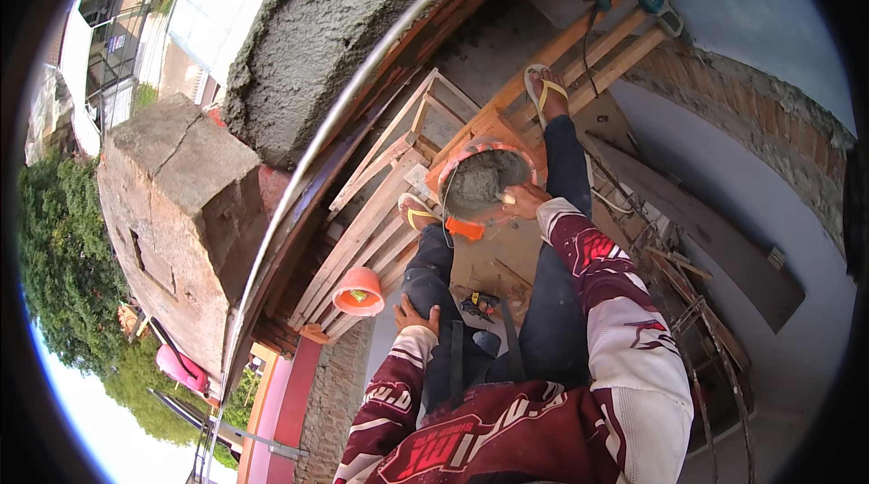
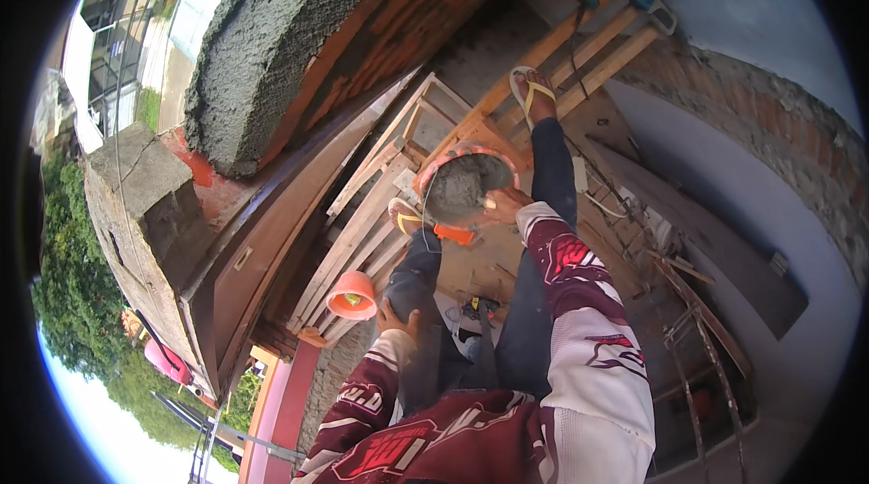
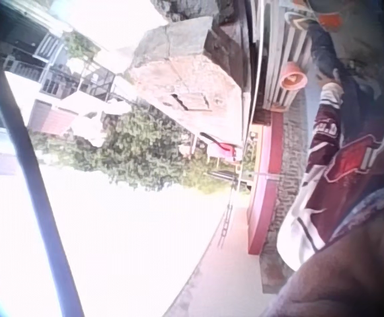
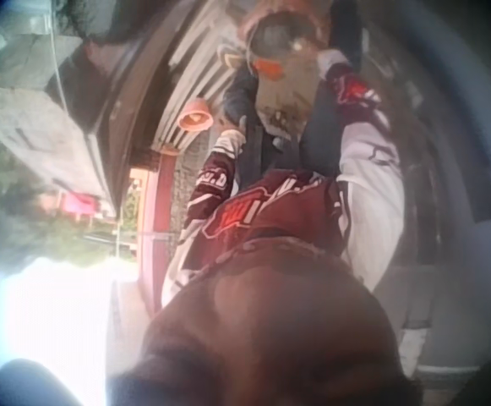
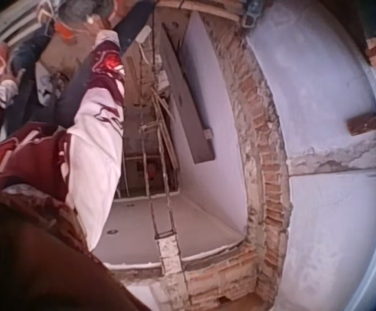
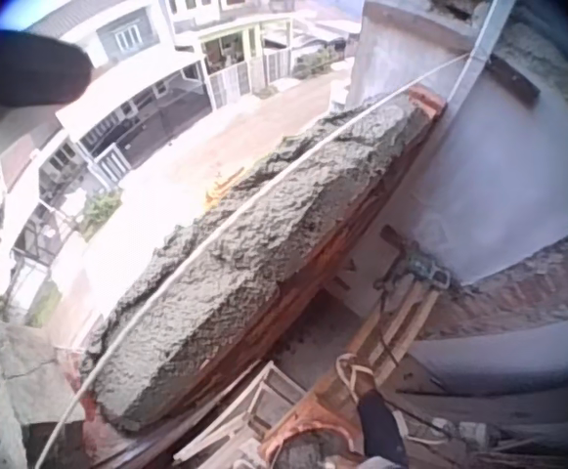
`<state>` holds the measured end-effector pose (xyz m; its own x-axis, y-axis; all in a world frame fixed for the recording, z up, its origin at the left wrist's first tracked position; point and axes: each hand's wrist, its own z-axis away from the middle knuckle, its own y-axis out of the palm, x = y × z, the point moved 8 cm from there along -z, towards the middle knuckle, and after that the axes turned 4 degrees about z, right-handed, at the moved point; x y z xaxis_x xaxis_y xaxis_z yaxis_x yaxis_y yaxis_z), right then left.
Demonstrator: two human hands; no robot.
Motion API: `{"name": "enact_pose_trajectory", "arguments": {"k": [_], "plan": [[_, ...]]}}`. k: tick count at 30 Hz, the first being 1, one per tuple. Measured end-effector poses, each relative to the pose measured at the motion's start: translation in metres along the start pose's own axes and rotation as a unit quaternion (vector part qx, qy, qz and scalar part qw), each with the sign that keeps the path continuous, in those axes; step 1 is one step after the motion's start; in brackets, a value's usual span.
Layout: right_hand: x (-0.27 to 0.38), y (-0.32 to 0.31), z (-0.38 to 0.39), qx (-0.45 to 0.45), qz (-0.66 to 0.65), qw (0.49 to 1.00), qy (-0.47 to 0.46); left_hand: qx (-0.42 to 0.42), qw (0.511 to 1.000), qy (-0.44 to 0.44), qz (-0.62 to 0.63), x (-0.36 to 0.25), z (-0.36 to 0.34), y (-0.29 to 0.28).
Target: The person applies mortar to a brick wall using a trowel, places bricks one by one along a guide line, and taps them into position. The person repeatedly scoops mortar from a bucket and spreads it along the wall edge.
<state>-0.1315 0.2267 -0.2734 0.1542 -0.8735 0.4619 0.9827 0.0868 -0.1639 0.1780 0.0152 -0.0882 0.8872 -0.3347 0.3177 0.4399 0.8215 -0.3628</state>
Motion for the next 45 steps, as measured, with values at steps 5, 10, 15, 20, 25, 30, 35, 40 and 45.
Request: {"name": "enact_pose_trajectory", "arguments": {"k": [5, 10, 15, 20, 25, 30, 35, 40, 45], "plan": [[-0.004, -0.016, 0.009, 0.02, 0.028, 0.998, -0.046, 0.004, 1.0, 0.011, -0.01, -0.011, 0.004, -0.006], [0.001, -0.048, 0.041, 0.001, 0.047, 0.996, -0.08, -0.003, 0.999, 0.033, -0.016, -0.011, 0.003, 0.0], [-0.004, -0.096, 0.101, -0.019, 0.028, 0.997, -0.068, 0.005, 0.995, 0.089, -0.032, -0.02, -0.003, 0.005], [0.0, -0.161, 0.167, -0.114, -0.05, 0.991, -0.049, -0.054, 0.989, 0.14, -0.014, -0.045, 0.018, -0.013], [0.036, -0.271, 0.245, -0.216, -0.263, 0.939, -0.054, -0.05, 0.991, 0.116, 0.031, -0.081, 0.036, -0.033], [0.07, -0.407, 0.303, -0.402, -0.33, 0.838, -0.167, -0.11, 0.969, 0.192, 0.106, -0.106, 0.025, -0.03], [0.117, -0.529, 0.326, -0.451, -0.44, 0.732, -0.259, -0.102, 0.955, 0.233, 0.151, -0.122, 0.023, -0.024], [0.156, -0.597, 0.274, -0.288, -0.703, 0.498, -0.418, -0.086, 0.945, 0.238, 0.207, -0.105, -0.012, -0.007], [0.177, -0.601, 0.252, -0.101, -0.763, 0.31, -0.557, -0.1, 0.953, 0.225, 0.175, -0.105, 0.009, -0.027]]}}
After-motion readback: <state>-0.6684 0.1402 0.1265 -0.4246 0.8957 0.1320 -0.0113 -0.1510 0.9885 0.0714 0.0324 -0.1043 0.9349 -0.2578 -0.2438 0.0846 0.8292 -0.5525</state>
